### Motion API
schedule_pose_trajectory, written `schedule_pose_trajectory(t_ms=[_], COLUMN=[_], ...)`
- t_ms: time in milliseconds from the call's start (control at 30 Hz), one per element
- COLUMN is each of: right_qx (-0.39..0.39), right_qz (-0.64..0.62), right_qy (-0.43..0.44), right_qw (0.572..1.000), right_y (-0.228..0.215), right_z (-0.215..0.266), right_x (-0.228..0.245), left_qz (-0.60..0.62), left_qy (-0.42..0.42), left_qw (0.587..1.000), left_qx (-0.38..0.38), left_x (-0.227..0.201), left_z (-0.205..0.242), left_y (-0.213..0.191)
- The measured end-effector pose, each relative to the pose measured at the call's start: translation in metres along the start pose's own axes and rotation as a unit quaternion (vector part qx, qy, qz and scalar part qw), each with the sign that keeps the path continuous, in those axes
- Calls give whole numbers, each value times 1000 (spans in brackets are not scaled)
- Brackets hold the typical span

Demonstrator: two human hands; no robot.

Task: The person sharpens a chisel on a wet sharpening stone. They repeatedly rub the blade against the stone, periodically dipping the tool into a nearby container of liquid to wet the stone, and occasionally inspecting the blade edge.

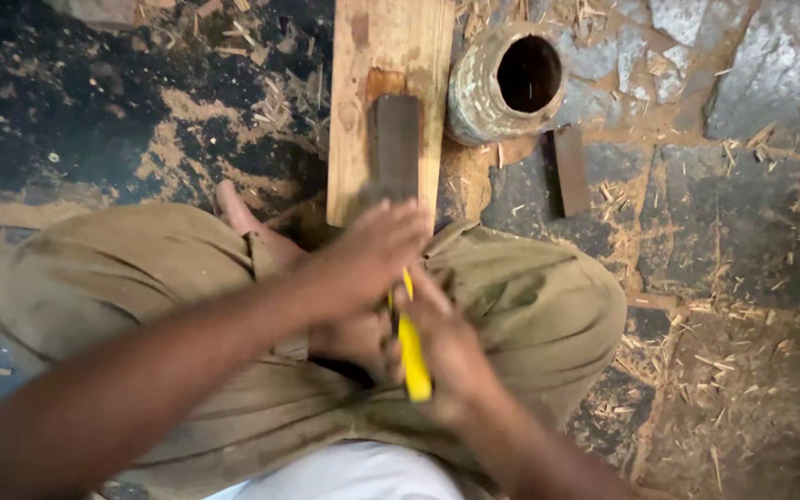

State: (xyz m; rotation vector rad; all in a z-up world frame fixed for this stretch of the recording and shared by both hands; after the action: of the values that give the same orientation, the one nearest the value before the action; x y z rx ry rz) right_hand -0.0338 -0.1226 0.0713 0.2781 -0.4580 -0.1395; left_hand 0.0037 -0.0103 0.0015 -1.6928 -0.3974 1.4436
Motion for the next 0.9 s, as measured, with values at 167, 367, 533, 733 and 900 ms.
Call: schedule_pose_trajectory(t_ms=[167, 367, 533, 733, 900], right_qx=[18, 128, 10, 40, 65], right_qz=[42, -43, 34, 26, -16], right_qy=[-37, -94, -2, -66, -67], right_qw=[998, 986, 999, 997, 995], right_y=[2, 15, -7, 0, 10], right_z=[-14, -62, 2, -53, -51], right_x=[9, 47, -8, 29, 47], left_qz=[-4, -21, 17, -34, -39], left_qy=[5, -14, -20, -8, 12], left_qw=[1000, 998, 999, 999, 999], left_qx=[17, 55, 30, 22, 18], left_x=[15, 43, -17, 35, 32], left_z=[-13, -69, -1, -54, -64], left_y=[8, -41, -13, -15, -37])
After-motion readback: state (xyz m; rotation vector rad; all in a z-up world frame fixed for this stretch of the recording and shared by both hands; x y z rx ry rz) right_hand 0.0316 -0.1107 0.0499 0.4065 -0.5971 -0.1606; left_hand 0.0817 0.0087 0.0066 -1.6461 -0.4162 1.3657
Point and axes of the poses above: each hand's wrist, its own z-axis away from the middle knuckle, its own y-axis out of the palm, x = y × z, the point moved 5 cm from there along -z, towards the middle knuckle, and after that the axes turned 10 degrees about -y, right-handed, at the moved point
